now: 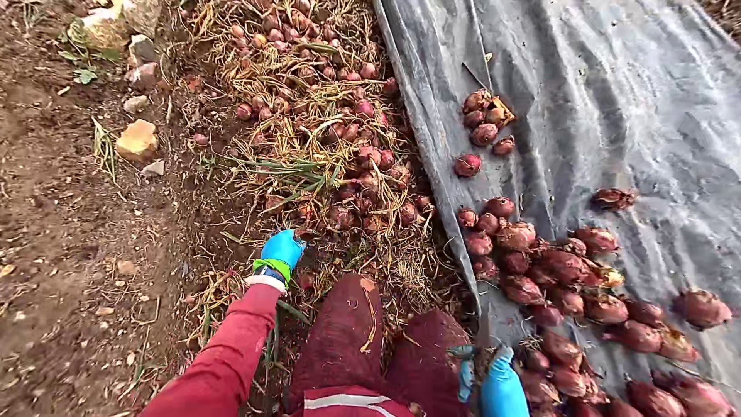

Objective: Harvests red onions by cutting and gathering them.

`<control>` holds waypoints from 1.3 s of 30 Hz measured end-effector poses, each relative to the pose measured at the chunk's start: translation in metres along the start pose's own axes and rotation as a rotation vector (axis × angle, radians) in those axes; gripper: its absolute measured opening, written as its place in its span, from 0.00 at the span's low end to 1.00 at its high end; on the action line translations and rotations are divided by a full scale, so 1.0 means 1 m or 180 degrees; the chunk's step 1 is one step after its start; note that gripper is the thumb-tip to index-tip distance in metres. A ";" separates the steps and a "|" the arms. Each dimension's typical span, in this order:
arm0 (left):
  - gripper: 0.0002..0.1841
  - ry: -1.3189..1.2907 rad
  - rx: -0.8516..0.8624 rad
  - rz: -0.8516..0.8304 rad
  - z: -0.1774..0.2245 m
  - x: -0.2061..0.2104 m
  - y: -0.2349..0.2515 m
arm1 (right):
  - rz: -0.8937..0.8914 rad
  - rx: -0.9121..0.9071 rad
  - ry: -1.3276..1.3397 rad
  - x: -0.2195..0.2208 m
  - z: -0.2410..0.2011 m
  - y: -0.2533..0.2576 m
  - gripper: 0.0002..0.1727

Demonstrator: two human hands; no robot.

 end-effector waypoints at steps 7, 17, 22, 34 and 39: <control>0.37 0.0722 0.0509 -0.1016 0.000 0.199 0.015 | -0.0197 0.0658 -0.0419 0.068 0.016 0.038 0.50; 0.28 -0.1880 -0.0551 -0.0344 -0.051 0.093 -0.040 | -0.0493 0.0776 -0.0138 0.116 0.011 0.054 0.52; 0.32 -0.3682 0.1108 -0.0526 0.079 -0.016 -0.109 | -0.1390 0.0327 -0.0219 0.188 -0.028 0.027 0.49; 0.29 0.1463 0.3606 -0.0334 0.173 -0.046 -0.289 | -0.1422 -0.0917 -0.0537 0.102 -0.076 -0.079 0.51; 0.28 0.0721 0.3129 0.0093 0.199 -0.065 -0.267 | -0.1021 -0.0708 -0.0184 0.059 -0.049 -0.058 0.51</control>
Point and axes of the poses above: each hand's wrist, its own y-axis towards the middle knuckle, its own x-axis out of the palm, z = x × y, the point moved 9 cm from there along y, towards the middle knuckle, and after that the axes turned 13 degrees about y, right-handed, at the moved point
